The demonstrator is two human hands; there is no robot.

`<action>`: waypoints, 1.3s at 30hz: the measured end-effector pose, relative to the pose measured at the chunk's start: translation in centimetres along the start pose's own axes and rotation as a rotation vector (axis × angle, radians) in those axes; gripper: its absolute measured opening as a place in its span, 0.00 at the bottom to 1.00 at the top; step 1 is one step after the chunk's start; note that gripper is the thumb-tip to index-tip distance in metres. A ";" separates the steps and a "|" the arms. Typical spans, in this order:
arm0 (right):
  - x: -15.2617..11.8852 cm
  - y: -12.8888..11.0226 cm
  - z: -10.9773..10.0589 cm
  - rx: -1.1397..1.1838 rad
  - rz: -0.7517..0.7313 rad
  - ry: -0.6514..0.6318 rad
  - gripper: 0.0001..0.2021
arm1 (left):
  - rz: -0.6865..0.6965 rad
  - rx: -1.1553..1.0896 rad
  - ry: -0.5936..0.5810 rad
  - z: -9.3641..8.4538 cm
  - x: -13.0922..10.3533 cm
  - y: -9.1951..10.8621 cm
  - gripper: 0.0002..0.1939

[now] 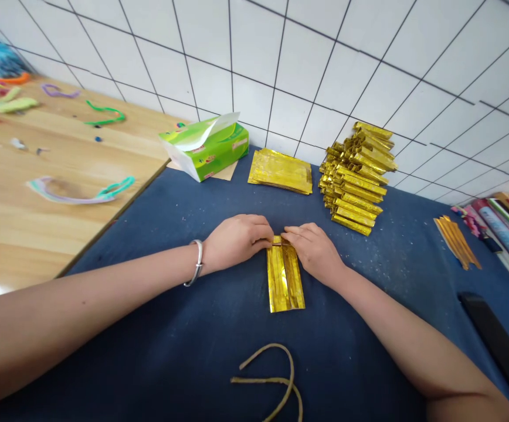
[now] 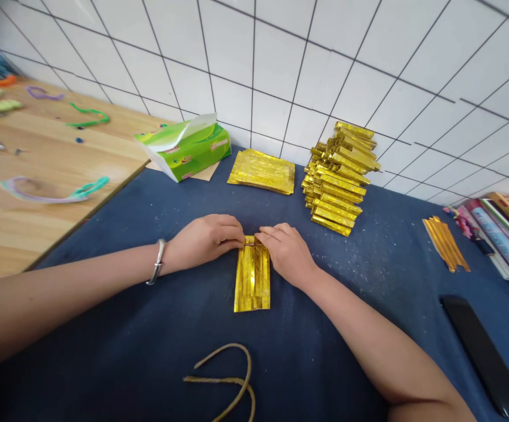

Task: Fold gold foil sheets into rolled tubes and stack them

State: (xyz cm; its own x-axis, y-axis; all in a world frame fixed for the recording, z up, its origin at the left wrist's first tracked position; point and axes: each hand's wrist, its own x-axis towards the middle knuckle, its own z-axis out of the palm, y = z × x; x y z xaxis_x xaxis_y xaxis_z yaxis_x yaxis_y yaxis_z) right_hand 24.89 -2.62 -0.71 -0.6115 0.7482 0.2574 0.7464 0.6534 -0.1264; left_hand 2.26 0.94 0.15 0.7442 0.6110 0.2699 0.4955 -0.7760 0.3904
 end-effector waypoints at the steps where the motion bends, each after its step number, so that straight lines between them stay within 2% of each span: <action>1: 0.0 0.0 0.0 -0.001 -0.001 0.000 0.16 | 0.022 0.021 0.003 0.1 0.0 0.0 0.10; 7: -0.1 -0.3 0.0 -0.044 -0.009 0.018 0.16 | 0.070 0.048 -0.042 -0.2 0.1 -0.2 0.12; 14: -0.1 -0.9 -0.7 -0.166 -0.056 -0.004 0.15 | 0.229 0.195 -0.151 -1.5 -0.9 0.7 0.11; 21: 0.0 -1.0 -1.1 -0.202 -0.107 -0.053 0.15 | 0.303 0.186 -0.150 -0.9 -1.4 1.0 0.14; 26: -0.1 -0.7 -0.9 -0.179 -0.096 -0.064 0.16 | 0.305 0.170 -0.169 -0.8 -1.4 1.2 0.13; 33: -0.3 -0.6 -0.7 -0.118 -0.056 -0.056 0.16 | 0.155 0.157 -0.141 -0.9 -1.3 1.7 0.15; 39: -0.5 -0.7 -0.6 -0.137 -0.031 -0.031 0.15 | 0.202 0.218 -0.161 -0.9 -1.5 2.1 0.15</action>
State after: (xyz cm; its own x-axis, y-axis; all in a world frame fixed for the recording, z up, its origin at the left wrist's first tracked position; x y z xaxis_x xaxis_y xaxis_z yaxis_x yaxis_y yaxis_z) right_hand 24.83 -3.45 -0.20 -0.6411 0.7325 0.2291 0.7546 0.6561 0.0137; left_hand 1.76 -1.51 1.38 0.8897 0.4224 0.1735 0.4019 -0.9047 0.1414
